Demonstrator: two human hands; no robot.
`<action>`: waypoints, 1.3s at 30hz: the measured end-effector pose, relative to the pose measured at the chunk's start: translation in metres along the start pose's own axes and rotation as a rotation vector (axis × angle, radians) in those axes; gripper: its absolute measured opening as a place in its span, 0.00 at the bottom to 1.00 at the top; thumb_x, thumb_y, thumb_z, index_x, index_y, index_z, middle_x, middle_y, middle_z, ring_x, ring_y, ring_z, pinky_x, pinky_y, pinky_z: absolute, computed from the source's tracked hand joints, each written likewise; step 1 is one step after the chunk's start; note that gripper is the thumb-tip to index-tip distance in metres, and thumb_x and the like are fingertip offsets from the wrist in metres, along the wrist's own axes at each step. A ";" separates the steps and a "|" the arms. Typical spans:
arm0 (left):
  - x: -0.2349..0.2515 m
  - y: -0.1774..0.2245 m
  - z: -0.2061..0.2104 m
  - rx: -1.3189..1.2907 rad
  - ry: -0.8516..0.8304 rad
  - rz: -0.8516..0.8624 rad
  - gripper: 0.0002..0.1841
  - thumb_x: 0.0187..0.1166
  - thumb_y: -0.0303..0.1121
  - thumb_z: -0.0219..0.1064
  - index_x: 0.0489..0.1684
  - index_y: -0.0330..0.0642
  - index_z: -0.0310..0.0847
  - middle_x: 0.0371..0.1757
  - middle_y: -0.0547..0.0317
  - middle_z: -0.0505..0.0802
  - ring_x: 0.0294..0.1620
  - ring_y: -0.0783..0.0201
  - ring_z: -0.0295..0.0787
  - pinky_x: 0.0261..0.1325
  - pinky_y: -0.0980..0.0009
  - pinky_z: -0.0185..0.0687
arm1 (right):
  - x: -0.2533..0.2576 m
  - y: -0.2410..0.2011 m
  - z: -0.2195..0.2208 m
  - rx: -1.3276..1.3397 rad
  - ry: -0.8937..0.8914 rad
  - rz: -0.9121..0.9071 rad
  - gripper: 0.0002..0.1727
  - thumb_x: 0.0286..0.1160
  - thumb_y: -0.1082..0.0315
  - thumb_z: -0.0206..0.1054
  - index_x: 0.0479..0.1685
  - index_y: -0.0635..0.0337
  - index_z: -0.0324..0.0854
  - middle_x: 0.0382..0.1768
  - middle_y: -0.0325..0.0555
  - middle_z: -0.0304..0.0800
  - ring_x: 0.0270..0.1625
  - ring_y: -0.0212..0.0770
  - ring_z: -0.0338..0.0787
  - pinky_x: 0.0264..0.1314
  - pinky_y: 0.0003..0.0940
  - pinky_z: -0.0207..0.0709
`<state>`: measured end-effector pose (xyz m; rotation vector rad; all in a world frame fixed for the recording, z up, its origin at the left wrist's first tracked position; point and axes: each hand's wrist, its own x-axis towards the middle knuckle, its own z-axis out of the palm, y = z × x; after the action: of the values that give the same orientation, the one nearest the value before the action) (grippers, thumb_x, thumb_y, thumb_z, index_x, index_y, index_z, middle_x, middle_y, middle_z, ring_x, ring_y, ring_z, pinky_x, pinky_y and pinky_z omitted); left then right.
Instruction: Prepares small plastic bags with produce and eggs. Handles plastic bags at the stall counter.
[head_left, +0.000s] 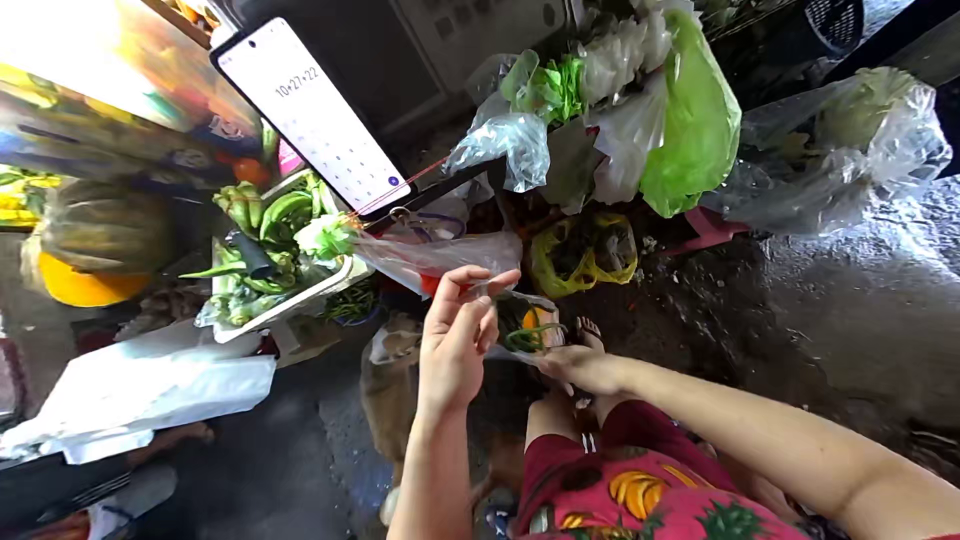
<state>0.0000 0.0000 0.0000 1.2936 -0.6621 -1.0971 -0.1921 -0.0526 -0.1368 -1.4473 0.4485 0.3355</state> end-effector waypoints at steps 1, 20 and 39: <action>-0.001 0.003 -0.004 -0.006 0.007 -0.005 0.18 0.83 0.23 0.46 0.64 0.44 0.76 0.54 0.49 0.95 0.17 0.83 0.68 0.20 0.85 0.60 | -0.003 0.013 0.006 -0.119 0.039 -0.081 0.35 0.88 0.38 0.54 0.82 0.54 0.75 0.78 0.51 0.80 0.83 0.47 0.76 0.89 0.56 0.59; -0.025 0.021 0.015 -0.177 -0.200 0.057 0.16 0.84 0.25 0.53 0.66 0.42 0.77 0.65 0.45 0.90 0.21 0.85 0.69 0.21 0.86 0.59 | 0.001 0.053 -0.076 -0.182 0.273 0.235 0.43 0.75 0.53 0.74 0.93 0.44 0.60 0.72 0.67 0.77 0.66 0.63 0.83 0.70 0.63 0.75; -0.022 0.002 0.036 -0.108 -0.193 0.014 0.17 0.88 0.28 0.46 0.67 0.37 0.76 0.65 0.45 0.90 0.21 0.83 0.68 0.21 0.85 0.60 | 0.031 -0.089 -0.025 0.417 0.518 -0.259 0.09 0.77 0.75 0.62 0.47 0.66 0.87 0.33 0.40 0.90 0.33 0.24 0.86 0.41 0.23 0.83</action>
<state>-0.0400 0.0047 0.0130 1.0987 -0.7437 -1.2392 -0.1246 -0.0877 -0.0755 -1.1505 0.6914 -0.3374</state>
